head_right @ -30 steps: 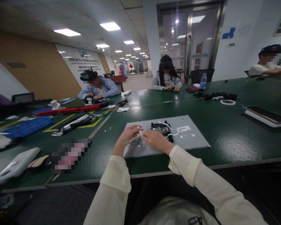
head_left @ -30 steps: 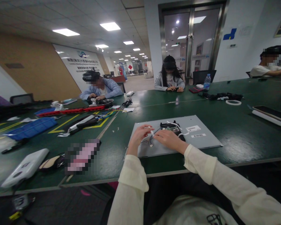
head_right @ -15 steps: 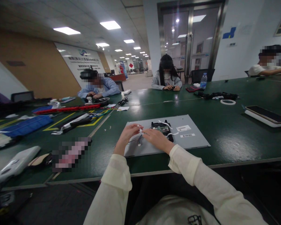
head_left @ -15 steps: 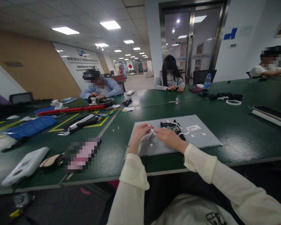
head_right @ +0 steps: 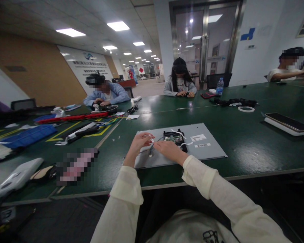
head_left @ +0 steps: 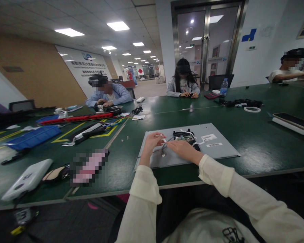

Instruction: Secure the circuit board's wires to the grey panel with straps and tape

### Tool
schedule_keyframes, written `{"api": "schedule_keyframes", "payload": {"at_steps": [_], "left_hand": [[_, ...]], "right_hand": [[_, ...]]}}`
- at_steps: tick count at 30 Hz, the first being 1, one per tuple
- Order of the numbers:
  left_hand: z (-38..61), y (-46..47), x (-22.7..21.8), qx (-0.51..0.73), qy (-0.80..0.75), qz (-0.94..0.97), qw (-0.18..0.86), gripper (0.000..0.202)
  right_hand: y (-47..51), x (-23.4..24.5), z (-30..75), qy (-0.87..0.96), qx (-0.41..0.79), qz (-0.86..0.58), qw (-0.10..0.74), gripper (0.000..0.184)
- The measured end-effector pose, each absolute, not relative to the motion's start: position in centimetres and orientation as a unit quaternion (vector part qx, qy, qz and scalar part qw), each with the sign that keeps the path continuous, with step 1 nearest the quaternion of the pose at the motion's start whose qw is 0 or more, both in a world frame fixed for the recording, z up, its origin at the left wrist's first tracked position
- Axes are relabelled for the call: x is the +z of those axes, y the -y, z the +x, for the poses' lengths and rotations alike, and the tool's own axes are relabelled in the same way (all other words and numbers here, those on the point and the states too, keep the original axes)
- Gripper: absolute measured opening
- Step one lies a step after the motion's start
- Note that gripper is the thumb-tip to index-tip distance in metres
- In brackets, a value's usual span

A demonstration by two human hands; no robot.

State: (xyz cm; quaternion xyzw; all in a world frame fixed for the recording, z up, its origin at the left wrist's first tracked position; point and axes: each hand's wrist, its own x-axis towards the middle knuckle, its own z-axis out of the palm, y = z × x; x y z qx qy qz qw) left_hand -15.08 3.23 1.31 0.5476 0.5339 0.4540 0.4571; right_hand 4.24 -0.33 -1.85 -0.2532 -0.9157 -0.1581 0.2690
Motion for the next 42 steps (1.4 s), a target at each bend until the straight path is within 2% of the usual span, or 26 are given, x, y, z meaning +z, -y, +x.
{"api": "schedule_keyframes", "payload": {"at_steps": [9,19,28,36,42], "left_hand": [[-15.09,-3.34,1.28,0.466,-0.508,0.51,0.516,0.042],[-14.74,-2.95,1.84,0.475,-0.5,0.571,0.445,0.04],[-14.44,-2.9,1.83,0.484,-0.509,0.573,0.424,0.042],[-14.8,-2.71,1.78,0.46,-0.483,0.577,0.472,0.043],[-14.7,-2.74,1.63,0.449,-0.493,0.588,0.458,0.044]], "right_hand": [[0.63,-1.4,4.26,0.919,-0.148,-0.254,0.264,0.021],[0.59,-1.29,4.39,0.91,-0.128,-0.278,0.279,0.026],[0.67,-1.16,4.34,0.915,-0.121,-0.278,0.266,0.023],[1.03,-1.06,4.42,0.915,-0.13,-0.265,0.276,0.023],[0.46,-1.67,4.19,0.9,-0.14,-0.277,0.306,0.022]]}}
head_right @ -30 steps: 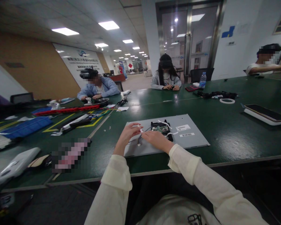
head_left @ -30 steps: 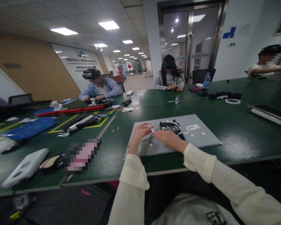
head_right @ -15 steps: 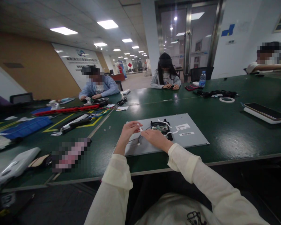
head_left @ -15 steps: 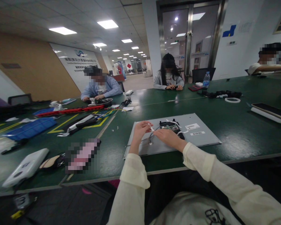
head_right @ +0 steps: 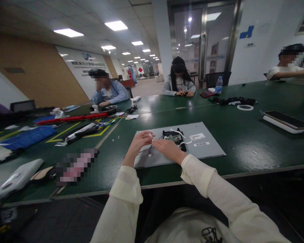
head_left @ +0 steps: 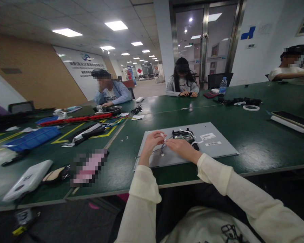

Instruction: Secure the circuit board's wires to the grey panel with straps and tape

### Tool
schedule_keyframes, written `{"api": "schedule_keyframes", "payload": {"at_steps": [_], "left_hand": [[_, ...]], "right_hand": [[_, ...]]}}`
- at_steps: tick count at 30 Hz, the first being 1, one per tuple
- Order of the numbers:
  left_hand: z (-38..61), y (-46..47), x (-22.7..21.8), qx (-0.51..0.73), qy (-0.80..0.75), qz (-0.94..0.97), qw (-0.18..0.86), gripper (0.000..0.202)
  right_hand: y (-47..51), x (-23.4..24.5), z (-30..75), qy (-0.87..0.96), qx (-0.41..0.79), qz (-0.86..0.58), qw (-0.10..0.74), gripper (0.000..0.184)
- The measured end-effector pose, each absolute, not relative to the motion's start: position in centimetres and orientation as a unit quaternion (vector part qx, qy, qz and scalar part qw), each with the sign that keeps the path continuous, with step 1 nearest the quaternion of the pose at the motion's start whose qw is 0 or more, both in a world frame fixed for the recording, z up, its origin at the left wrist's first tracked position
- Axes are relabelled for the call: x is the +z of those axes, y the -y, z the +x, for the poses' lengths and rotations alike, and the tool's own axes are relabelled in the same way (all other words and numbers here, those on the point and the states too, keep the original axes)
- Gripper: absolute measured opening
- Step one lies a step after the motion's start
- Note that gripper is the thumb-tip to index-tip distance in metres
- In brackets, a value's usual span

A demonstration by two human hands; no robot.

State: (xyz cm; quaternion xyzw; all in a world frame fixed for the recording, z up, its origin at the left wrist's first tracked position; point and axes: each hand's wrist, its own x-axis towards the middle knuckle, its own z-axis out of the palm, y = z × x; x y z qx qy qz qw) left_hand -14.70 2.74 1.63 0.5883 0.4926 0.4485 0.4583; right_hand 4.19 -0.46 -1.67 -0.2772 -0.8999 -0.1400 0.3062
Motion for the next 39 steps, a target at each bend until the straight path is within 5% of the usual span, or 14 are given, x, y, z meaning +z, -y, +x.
{"api": "schedule_keyframes", "payload": {"at_steps": [7,13,19,39], "left_hand": [[-14.7,-3.4,0.8,0.434,-0.528,0.608,0.405,0.04],[-14.9,-4.0,-0.1,0.368,-0.54,0.736,0.178,0.014],[-14.9,-3.9,-0.1,0.218,-0.541,0.812,0.012,0.027],[-14.3,-3.2,1.0,0.171,-0.532,0.829,-0.017,0.023]], "right_hand": [[0.4,-1.6,4.1,0.906,-0.131,-0.296,0.272,0.015],[0.4,-1.6,3.9,0.906,-0.126,-0.311,0.258,0.018],[0.1,-1.9,3.6,0.912,-0.124,-0.314,0.232,0.016],[0.2,-1.4,3.1,0.924,-0.119,-0.296,0.211,0.015]]}}
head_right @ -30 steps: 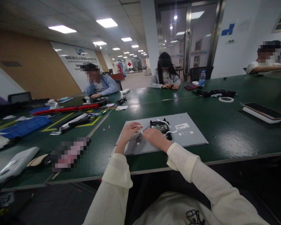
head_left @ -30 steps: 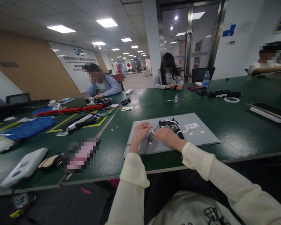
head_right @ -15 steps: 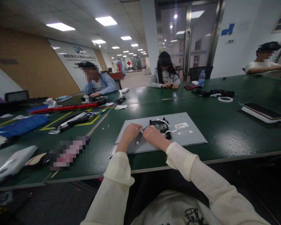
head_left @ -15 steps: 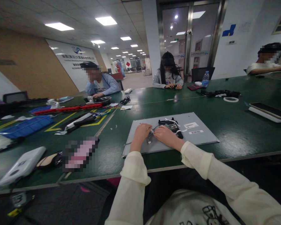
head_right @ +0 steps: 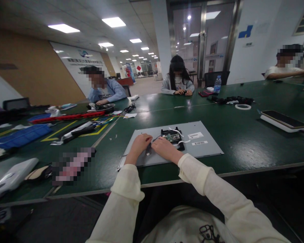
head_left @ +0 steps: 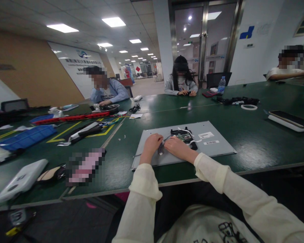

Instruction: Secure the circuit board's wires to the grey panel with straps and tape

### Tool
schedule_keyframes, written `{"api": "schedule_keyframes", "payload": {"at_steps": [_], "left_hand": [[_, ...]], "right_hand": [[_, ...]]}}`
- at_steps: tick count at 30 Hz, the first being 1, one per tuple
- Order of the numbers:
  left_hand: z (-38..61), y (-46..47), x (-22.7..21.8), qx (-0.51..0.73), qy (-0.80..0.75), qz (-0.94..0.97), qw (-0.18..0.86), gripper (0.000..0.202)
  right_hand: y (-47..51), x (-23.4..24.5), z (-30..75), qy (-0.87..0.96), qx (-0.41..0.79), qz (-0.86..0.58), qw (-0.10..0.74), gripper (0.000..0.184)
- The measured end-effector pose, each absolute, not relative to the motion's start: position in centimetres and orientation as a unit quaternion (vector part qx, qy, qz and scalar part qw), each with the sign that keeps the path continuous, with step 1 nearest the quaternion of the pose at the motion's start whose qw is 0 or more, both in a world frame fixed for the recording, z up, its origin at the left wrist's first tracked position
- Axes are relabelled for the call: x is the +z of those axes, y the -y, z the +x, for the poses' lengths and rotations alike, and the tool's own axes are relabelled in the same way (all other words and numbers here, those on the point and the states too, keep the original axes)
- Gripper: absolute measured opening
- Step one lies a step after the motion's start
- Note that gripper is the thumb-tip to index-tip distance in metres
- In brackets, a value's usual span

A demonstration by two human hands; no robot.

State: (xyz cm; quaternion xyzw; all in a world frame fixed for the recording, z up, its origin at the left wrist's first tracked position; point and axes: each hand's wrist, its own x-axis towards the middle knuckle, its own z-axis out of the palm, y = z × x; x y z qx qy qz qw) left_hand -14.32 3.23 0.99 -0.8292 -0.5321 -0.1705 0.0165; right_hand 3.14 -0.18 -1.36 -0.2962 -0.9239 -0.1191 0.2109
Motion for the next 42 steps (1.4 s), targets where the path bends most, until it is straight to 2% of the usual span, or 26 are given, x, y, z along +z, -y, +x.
{"api": "schedule_keyframes", "payload": {"at_steps": [7,14,22,28,35,42], "left_hand": [[-14.37,-3.44,0.89,-0.16,0.539,-0.827,0.022,0.025],[-14.44,-3.51,0.53,-0.145,0.564,-0.813,0.014,0.026],[-13.99,-2.87,1.38,-0.117,0.593,-0.797,0.01,0.027],[-14.1,-3.08,1.16,-0.124,0.6,-0.79,0.021,0.029],[-14.35,-3.52,0.77,-0.134,0.594,-0.793,0.013,0.029],[-14.2,-3.38,0.74,-0.152,0.599,-0.786,0.021,0.029]], "right_hand": [[0.24,-1.25,3.13,0.922,-0.123,-0.294,0.218,0.017],[0.45,-1.08,3.08,0.931,-0.085,-0.311,0.174,0.018],[0.58,-1.0,3.19,0.927,-0.075,-0.32,0.182,0.019],[0.1,-1.45,2.9,0.918,-0.067,-0.329,0.21,0.023],[0.07,-1.47,2.94,0.922,-0.071,-0.313,0.214,0.017],[0.08,-1.47,3.12,0.904,-0.07,-0.334,0.259,0.023]]}}
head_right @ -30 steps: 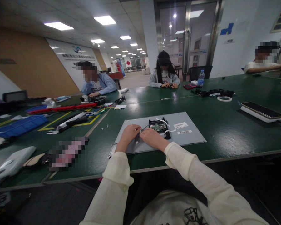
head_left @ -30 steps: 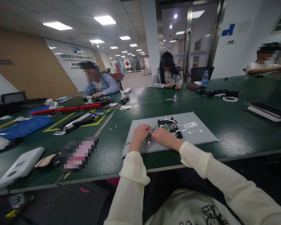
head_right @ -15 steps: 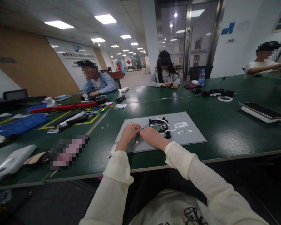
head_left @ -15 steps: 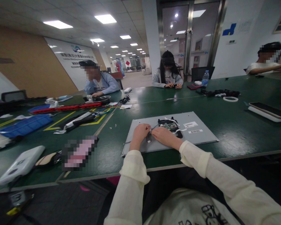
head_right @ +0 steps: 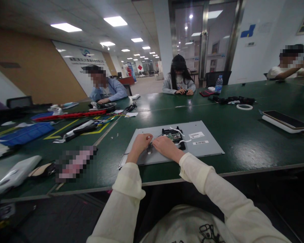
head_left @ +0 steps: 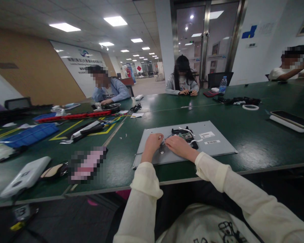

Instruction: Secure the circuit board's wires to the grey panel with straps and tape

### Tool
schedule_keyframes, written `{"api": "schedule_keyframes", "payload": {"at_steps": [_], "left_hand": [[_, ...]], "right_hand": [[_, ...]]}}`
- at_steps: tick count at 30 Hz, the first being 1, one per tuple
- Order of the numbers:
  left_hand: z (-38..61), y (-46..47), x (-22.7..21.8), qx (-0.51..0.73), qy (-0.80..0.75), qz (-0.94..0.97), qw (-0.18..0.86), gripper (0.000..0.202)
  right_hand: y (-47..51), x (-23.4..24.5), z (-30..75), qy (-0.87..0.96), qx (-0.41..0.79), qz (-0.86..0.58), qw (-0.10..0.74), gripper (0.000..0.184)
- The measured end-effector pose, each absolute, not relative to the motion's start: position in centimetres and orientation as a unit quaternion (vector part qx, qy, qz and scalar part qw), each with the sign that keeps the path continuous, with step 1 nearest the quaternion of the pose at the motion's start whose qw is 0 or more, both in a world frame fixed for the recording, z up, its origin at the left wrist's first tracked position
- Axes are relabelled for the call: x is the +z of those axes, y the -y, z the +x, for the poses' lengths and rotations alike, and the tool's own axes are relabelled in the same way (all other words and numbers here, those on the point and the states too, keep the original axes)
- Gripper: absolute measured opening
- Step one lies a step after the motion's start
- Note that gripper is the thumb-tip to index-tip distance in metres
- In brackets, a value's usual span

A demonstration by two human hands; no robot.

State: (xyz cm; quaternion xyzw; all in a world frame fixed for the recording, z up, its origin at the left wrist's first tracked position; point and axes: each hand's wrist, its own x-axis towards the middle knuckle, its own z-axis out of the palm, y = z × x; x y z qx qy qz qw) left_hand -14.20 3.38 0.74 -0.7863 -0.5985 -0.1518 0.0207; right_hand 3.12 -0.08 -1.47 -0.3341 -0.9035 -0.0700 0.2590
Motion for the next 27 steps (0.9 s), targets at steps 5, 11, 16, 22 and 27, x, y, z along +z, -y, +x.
{"api": "schedule_keyframes", "payload": {"at_steps": [5,11,16,22,27], "left_hand": [[-14.3,-3.2,0.9,-0.154,0.609,-0.778,0.036,0.03],[-14.3,-3.0,1.0,-0.146,0.606,-0.781,0.047,0.031],[-14.0,-2.9,1.0,-0.121,0.615,-0.777,0.061,0.032],[-13.4,-2.5,0.9,-0.105,0.63,-0.766,0.073,0.033],[-12.4,-2.0,1.4,-0.089,0.645,-0.756,0.072,0.034]], "right_hand": [[0.1,-1.5,3.1,0.905,-0.067,-0.326,0.265,0.022],[0.2,-1.5,3.2,0.907,-0.058,-0.323,0.263,0.022],[0.3,-1.3,3.2,0.909,-0.059,-0.319,0.262,0.022],[0.4,-1.3,3.3,0.912,-0.067,-0.318,0.25,0.022],[0.4,-1.3,3.2,0.911,-0.066,-0.33,0.239,0.02]]}}
